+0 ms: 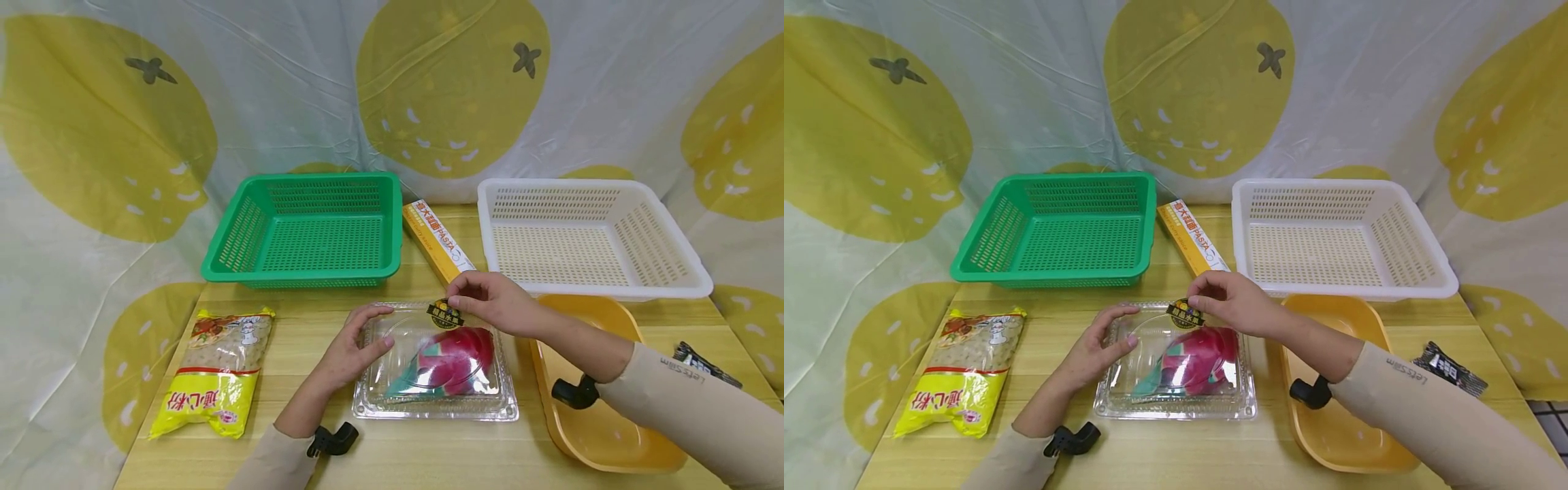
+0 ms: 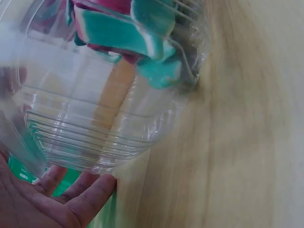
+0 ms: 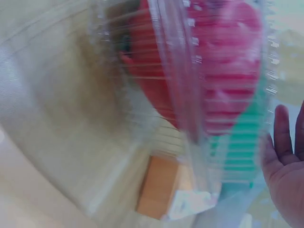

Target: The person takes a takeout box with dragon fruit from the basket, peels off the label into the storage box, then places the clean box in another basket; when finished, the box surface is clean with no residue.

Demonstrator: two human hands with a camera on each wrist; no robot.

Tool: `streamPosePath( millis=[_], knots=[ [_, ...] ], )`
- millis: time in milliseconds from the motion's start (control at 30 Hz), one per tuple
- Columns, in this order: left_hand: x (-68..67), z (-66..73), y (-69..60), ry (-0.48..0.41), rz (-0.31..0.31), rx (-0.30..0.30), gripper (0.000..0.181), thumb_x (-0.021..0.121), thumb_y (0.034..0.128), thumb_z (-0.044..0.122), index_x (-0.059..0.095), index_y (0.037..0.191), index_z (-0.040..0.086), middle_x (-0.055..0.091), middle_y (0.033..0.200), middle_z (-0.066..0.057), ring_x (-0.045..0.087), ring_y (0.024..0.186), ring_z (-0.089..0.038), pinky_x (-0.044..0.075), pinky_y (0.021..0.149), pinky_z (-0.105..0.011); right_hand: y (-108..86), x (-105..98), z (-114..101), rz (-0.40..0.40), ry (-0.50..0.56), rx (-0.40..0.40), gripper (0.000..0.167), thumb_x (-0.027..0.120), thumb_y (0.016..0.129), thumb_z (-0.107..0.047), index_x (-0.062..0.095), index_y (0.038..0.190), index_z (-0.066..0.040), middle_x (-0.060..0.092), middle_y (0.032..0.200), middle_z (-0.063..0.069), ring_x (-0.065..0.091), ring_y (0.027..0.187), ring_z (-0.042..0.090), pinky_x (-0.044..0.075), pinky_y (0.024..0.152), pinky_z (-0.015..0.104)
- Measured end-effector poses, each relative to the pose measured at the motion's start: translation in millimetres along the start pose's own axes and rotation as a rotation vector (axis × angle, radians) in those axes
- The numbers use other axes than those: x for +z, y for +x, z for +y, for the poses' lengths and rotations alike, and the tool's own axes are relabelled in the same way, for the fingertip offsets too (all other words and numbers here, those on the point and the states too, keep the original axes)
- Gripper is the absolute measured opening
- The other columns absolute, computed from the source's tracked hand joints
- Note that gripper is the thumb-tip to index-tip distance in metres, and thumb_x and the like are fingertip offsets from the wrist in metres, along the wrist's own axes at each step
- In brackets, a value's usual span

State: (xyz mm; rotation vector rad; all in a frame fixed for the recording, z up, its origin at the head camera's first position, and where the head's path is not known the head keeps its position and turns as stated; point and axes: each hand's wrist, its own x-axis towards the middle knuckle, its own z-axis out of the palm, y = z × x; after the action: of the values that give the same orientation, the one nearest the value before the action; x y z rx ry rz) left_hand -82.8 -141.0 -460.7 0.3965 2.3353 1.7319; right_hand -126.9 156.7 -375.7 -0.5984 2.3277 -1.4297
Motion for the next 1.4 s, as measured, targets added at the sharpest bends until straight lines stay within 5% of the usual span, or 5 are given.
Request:
streamPosePath(
  millis=[267,633,1000,1400],
  knots=[
    [-1.0,0.7,-0.3,-0.004,-0.007,-0.004,0.05,0.072,0.0945,0.014,0.055,0.142,0.017,0.039,0.154,-0.014,0.034,0.146,-0.038,0.024,0.119,-0.066,-22.4,-22,-9,0.097,-0.076,0.033,0.008,0.07,0.097,-0.017,0.07,0.102,-0.011,0.068,0.093,0.006,0.065,0.084,0.03,0.056,0.075,0.026],
    [-3.5,-0.1,-0.1,-0.006,0.005,0.013,0.051,0.072,0.0937,0.013,0.056,0.141,0.017,0.042,0.153,-0.014,0.035,0.146,-0.037,0.023,0.12,-0.066,-61.9,-49,-9,0.146,-0.103,0.095,0.014,0.069,0.099,-0.019,0.068,0.106,-0.008,0.068,0.083,0.008,0.066,0.071,0.018,0.057,0.067,0.028],
    [-1.6,0.9,-0.9,-0.011,-0.007,0.011,0.05,0.072,0.0944,0.013,0.055,0.142,0.017,0.041,0.154,-0.014,0.035,0.146,-0.037,0.024,0.119,-0.064,-99.8,-70,18,0.227,-0.165,0.137,0.014,0.066,0.1,-0.017,0.067,0.11,-0.007,0.067,0.078,0.002,0.064,0.067,0.018,0.055,0.06,0.027],
    [-0.7,1.6,-1.8,-0.021,-0.022,-0.01,0.05,0.07,0.0955,0.014,0.054,0.143,0.018,0.038,0.156,-0.014,0.034,0.146,-0.039,0.025,0.118,-0.068,-118.5,-88,47,0.207,-0.288,0.319,0.029,0.062,0.103,-0.027,0.063,0.122,-0.006,0.065,0.092,0.005,0.06,0.064,0.014,0.051,0.056,0.027]
  ],
)
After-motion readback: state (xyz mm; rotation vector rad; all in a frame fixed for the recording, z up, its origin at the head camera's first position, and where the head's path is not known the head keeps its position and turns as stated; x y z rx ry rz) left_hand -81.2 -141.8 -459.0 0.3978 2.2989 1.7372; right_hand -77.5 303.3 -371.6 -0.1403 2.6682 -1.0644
